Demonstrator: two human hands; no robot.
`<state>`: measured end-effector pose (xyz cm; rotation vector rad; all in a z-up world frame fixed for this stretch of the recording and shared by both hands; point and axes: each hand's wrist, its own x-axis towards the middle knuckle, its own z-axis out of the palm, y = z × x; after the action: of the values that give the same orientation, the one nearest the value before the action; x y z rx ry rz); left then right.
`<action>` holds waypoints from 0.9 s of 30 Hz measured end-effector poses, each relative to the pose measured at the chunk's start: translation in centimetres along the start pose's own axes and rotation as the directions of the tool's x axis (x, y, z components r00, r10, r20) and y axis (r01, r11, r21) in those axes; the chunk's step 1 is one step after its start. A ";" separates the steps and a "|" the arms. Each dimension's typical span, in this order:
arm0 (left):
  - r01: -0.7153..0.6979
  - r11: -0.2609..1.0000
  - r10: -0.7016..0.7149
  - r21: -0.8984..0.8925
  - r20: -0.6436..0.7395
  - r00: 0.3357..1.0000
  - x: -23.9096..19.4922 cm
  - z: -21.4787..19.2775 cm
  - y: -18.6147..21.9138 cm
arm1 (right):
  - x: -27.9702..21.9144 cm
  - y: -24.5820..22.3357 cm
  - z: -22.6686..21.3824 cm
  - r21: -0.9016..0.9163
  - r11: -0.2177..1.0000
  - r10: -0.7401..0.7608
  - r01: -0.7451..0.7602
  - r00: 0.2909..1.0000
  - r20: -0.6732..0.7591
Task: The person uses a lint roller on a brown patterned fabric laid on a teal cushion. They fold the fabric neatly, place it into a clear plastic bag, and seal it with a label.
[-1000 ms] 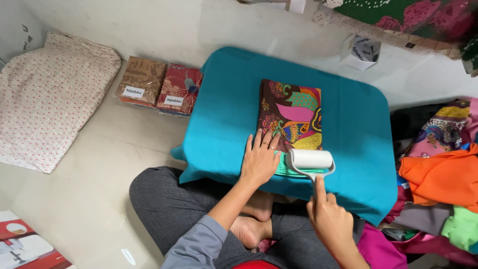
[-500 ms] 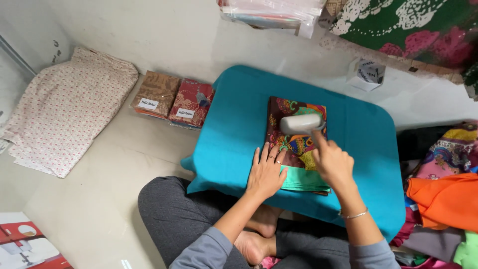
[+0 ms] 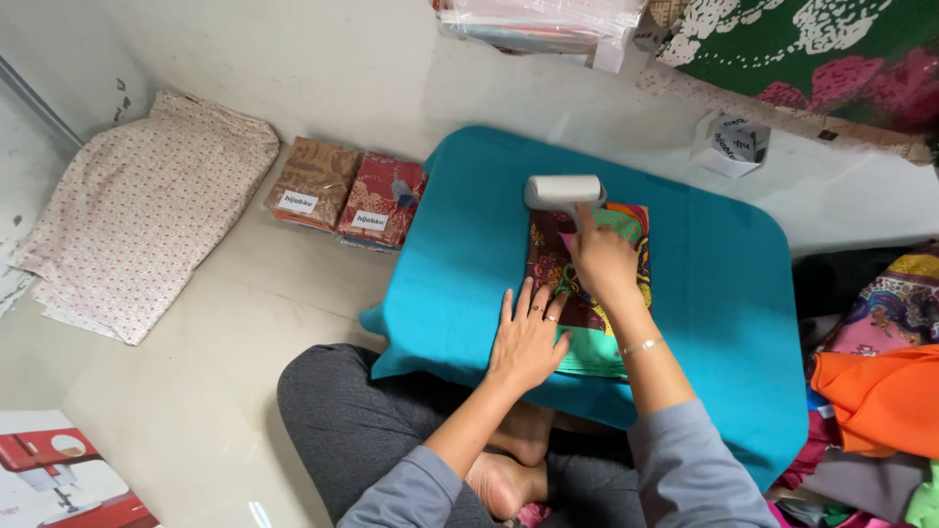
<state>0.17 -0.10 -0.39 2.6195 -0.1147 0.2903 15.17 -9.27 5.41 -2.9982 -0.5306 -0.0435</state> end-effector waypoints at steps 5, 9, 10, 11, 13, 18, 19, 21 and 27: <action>0.015 1.000 -0.015 -0.001 0.005 1.000 0.0 0.2 -0.1 | -7.9 -0.3 -3.2 -0.025 0.998 0.053 -0.050 0.993 0.108; 0.028 1.000 -0.028 0.006 0.003 1.000 0.0 0.4 -0.2 | -12.3 0.5 -4.2 -0.105 0.987 0.142 -0.125 0.974 0.176; 0.027 1.000 -0.027 0.007 -0.009 1.000 0.0 0.8 -0.3 | -12.8 0.8 -4.4 -0.111 0.984 0.156 -0.137 0.970 0.187; 0.024 1.000 -0.024 0.007 -0.010 1.000 0.0 0.9 -0.3 | -12.0 1.2 -4.0 -0.112 0.984 0.157 -0.138 0.970 0.185; 0.023 1.000 -0.023 -0.002 0.002 1.000 0.0 1.0 -0.4 | -10.4 2.0 -3.3 -0.104 0.984 0.154 -0.146 0.986 0.069; 0.020 1.000 -0.020 0.000 -0.001 1.000 0.0 0.6 -0.2 | -3.1 5.3 0.3 -0.058 0.991 0.118 -0.121 0.992 -0.054; 0.020 1.000 -0.020 -0.008 0.002 1.000 0.0 0.6 -0.2 | -1.9 5.7 1.0 -0.057 0.993 0.103 -0.107 0.992 -0.079; 0.021 1.000 -0.021 -0.022 0.010 1.000 0.1 0.4 -0.3 | -2.2 5.7 1.3 -0.057 0.992 0.109 -0.113 0.991 -0.081; 0.023 0.999 -0.022 -0.038 0.017 1.000 0.0 0.1 -0.2 | -12.8 3.3 -2.5 -0.054 0.982 0.185 -0.183 0.982 0.023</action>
<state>0.18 0.02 -0.60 2.5835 -0.0959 0.2561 4.29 -16.94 7.05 -3.0883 -0.2559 -0.0014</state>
